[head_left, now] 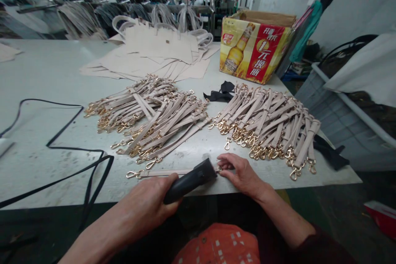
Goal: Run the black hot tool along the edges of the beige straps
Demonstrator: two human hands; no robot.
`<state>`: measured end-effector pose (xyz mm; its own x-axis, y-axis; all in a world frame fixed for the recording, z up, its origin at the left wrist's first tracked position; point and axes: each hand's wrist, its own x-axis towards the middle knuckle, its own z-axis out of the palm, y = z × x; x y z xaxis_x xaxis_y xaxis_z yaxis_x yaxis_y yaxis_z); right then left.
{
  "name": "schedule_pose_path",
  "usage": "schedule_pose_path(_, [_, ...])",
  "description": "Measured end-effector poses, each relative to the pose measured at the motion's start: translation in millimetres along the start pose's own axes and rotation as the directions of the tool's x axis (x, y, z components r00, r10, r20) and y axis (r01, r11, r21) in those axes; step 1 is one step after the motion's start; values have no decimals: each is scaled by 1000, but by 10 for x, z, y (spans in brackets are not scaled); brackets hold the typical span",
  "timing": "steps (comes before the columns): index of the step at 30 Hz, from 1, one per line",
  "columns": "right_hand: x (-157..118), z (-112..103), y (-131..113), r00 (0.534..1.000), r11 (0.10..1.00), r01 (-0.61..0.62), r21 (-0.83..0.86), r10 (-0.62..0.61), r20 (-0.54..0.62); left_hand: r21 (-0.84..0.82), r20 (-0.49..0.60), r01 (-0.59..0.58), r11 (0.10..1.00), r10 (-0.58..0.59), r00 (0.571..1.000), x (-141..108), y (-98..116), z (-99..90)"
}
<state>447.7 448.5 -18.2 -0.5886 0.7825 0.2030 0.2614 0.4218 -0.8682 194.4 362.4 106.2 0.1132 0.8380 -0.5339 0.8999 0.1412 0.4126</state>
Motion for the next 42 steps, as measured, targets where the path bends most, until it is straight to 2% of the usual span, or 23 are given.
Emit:
schedule_pose_path(3, [-2, -5, 5, 1000, 1000, 3, -1, -3, 7, 21, -17, 14, 1000, -14, 1000, -6, 21, 21])
schedule_pose_path(10, [18, -26, -38, 998, 997, -46, 67, 43, 41, 4, -46, -38, 999, 38, 998, 149, 98, 63])
schedule_pose_path(13, [17, -19, -40, 999, 998, -41, 41, 40, 25, -10, -66, -13, 1000, 13, 998, 143, 23, 54])
schedule_pose_path(18, [21, -14, -45, 1000, 1000, -13, -29, 13, 12, 21, -139, 119, 993, -115, 984, 29, -202, 28])
schedule_pose_path(20, [25, -15, -54, 1000, 999, -16, -32, 17, 7, 8, -136, 129, 992, -127, 983, -26, -250, 22])
schedule_pose_path(26, [29, -19, -63, 1000, 997, -14, -75, 14, 9, -92, -114, 29, 995, -39, 993, -84, -183, 65])
schedule_pose_path(33, [51, -27, -58, 1000, 992, 23, -126, -22, 10, -80, -91, -1, 997, -6, 996, 80, -79, 116])
schedule_pose_path(38, [55, -13, -83, 999, 987, 45, -151, -47, -10, -104, -129, -22, 994, 9, 992, 115, -44, 180])
schedule_pose_path(42, [31, 16, -93, 990, 965, 112, -238, -130, -61, -121, -173, -31, 992, 9, 985, 56, -49, 230])
